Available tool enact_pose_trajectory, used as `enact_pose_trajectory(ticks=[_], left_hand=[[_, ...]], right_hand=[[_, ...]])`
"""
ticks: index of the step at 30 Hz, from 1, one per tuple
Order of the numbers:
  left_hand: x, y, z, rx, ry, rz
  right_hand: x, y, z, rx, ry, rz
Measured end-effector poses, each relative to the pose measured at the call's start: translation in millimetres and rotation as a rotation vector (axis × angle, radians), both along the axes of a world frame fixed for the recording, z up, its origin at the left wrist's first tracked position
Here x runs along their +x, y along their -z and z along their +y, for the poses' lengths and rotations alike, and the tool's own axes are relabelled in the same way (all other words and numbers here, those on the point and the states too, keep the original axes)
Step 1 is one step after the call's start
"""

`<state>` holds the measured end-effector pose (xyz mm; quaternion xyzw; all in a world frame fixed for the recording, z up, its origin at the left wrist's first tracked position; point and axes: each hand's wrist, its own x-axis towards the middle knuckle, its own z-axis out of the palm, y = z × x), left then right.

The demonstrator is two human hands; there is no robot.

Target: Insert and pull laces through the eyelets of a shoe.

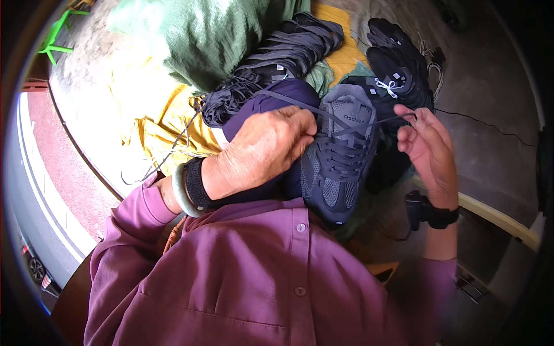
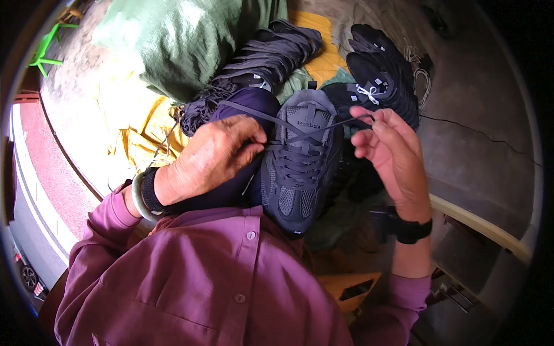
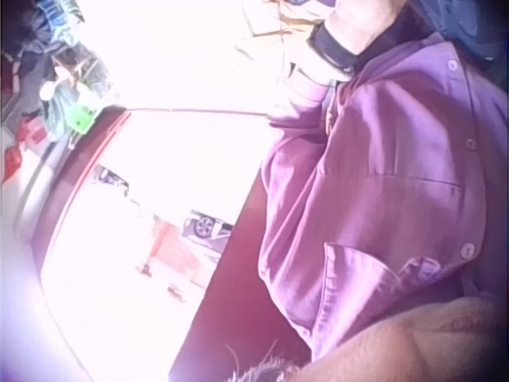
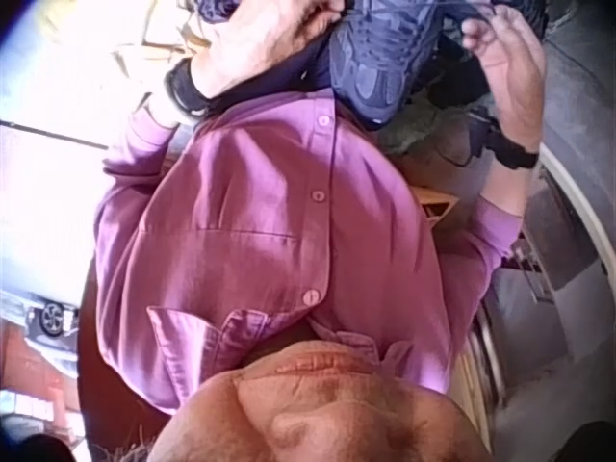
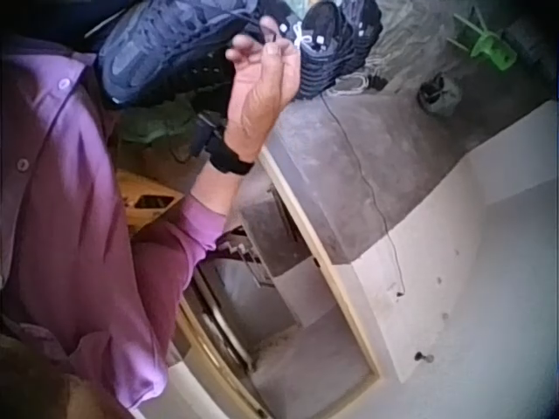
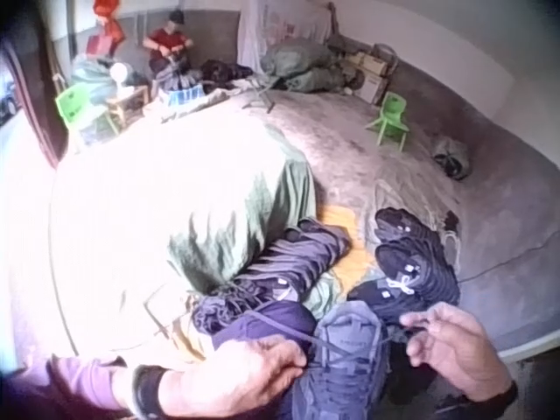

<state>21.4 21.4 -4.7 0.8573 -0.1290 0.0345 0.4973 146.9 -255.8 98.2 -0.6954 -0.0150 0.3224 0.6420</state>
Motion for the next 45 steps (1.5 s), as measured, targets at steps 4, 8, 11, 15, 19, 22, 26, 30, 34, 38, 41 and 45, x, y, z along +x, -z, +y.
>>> enact_pose_trajectory(ticks=[4,8,11,15,19,22,26,30,34,38,41,45], left_hand=[[-0.9,10.2,-6.0,0.033,0.043,0.044],[8.2,7.3,-1.9,0.009,0.061,0.232],[10.1,10.2,7.8,-0.057,0.127,0.235],[9.8,7.1,16.4,-0.083,0.157,0.244],[9.2,-0.2,19.8,0.064,0.126,0.139],[11.0,-0.4,20.9,0.076,0.138,0.127],[17.7,-0.6,16.4,-0.041,0.133,0.071],[25.8,-3.8,8.5,-0.113,0.084,0.008],[35.9,1.5,8.3,0.177,0.024,-0.127],[43.1,0.8,9.3,0.170,0.069,-0.067],[40.8,-3.4,17.6,0.062,0.105,-0.041],[36.1,-10.5,36.8,-0.122,0.040,0.442]], right_hand=[[2.2,25.7,15.6,0.350,0.075,0.122],[-4.4,35.9,31.3,0.387,0.095,0.029],[-14.7,27.1,41.3,0.227,0.105,-0.124],[-6.1,32.0,11.6,0.098,0.046,-0.154],[14.7,16.6,-26.5,0.192,0.239,-0.227],[62.9,-2.7,-106.2,0.192,0.359,-0.351],[126.4,-33.5,-237.8,0.020,0.583,-0.450],[149.5,-102.1,-370.1,-0.182,0.625,-0.461],[148.7,-86.7,-328.3,-0.051,0.769,-0.553],[129.9,-68.6,-269.7,0.148,0.687,-0.406],[119.1,-54.5,-227.6,0.090,0.645,-0.291],[104.9,-13.8,-194.3,-0.184,0.572,-0.436]])
